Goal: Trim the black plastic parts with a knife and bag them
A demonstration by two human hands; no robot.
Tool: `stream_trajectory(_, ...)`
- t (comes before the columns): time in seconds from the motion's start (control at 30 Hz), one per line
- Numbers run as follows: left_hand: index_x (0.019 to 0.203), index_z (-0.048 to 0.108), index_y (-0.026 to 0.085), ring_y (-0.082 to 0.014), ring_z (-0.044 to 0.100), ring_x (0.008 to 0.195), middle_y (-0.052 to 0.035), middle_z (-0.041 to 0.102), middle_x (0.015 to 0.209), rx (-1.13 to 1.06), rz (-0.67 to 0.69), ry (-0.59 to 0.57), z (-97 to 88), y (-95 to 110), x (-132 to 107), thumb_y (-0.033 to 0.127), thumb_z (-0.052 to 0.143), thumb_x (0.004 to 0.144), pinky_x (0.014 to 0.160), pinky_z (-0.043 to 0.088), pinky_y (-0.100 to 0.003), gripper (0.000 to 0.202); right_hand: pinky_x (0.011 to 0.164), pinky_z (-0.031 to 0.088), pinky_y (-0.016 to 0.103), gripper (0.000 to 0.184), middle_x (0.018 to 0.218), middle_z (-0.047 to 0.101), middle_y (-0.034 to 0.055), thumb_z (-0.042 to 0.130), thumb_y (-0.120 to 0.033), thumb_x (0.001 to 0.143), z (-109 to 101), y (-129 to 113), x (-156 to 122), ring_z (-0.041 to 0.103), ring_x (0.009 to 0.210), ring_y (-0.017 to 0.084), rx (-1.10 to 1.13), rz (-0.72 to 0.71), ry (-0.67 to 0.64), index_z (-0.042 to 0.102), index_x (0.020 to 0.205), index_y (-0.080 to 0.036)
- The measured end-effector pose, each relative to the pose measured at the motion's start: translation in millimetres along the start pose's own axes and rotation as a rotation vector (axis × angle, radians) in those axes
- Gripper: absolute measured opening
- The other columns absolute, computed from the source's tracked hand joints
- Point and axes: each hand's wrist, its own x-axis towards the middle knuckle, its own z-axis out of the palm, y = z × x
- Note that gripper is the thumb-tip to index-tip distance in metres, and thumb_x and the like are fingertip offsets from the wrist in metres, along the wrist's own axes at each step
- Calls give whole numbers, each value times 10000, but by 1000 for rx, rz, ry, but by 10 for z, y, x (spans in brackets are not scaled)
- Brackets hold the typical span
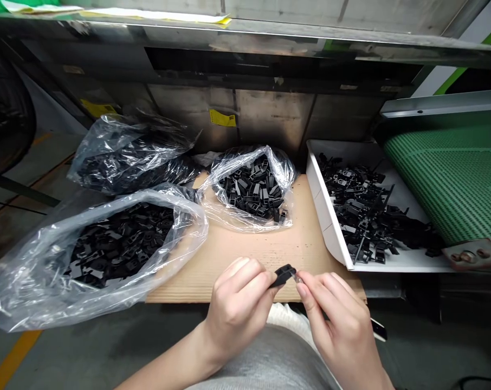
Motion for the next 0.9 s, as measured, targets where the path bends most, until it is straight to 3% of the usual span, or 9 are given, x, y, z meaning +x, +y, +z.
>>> stream_trajectory(0.37,725,552,141,-121,426,541,-7,495,583,1,-7,-9,14,-2,-7,34,540,734,491,362,-254,108,574,394,270,183,618,543,48,449,-143,835,9,43,6,502,591,148,-33,20,-19,625,877,-115)
stream_trajectory(0.5,710,546,143,-124,424,544,-10,490,583,-37,2,0,-9,-16,-31,2,494,728,489,361,-256,152,623,409,281,192,699,586,59,450,-211,841,-29,283,54,537,670,169,-86,185,91,630,878,-156)
stream_trajectory(0.57,706,548,143,-129,438,556,-14,496,595,-52,-21,-14,-8,-40,-31,3,488,726,494,372,-255,153,625,426,265,210,763,597,58,448,-265,845,-59,354,86,553,715,168,42,299,100,632,885,-174)
stream_trajectory(0.73,678,558,136,-133,469,579,-19,505,607,-101,-26,-103,69,-118,25,27,487,743,515,404,-247,145,557,461,216,292,724,598,19,512,-376,789,-14,179,147,557,625,128,598,486,-248,610,978,-177)
stream_trajectory(0.83,709,585,143,-134,498,618,-30,536,657,-177,-7,-103,103,-153,60,35,482,753,556,431,-247,155,551,463,229,279,653,596,20,511,-376,788,68,65,173,551,592,129,711,613,-260,637,896,-152)
stream_trajectory(0.9,701,597,145,-133,521,637,-29,538,675,-291,-95,-112,98,-177,74,54,515,746,572,446,-241,131,533,455,234,284,600,570,10,496,-371,800,103,55,174,531,559,123,730,614,-232,649,882,-146)
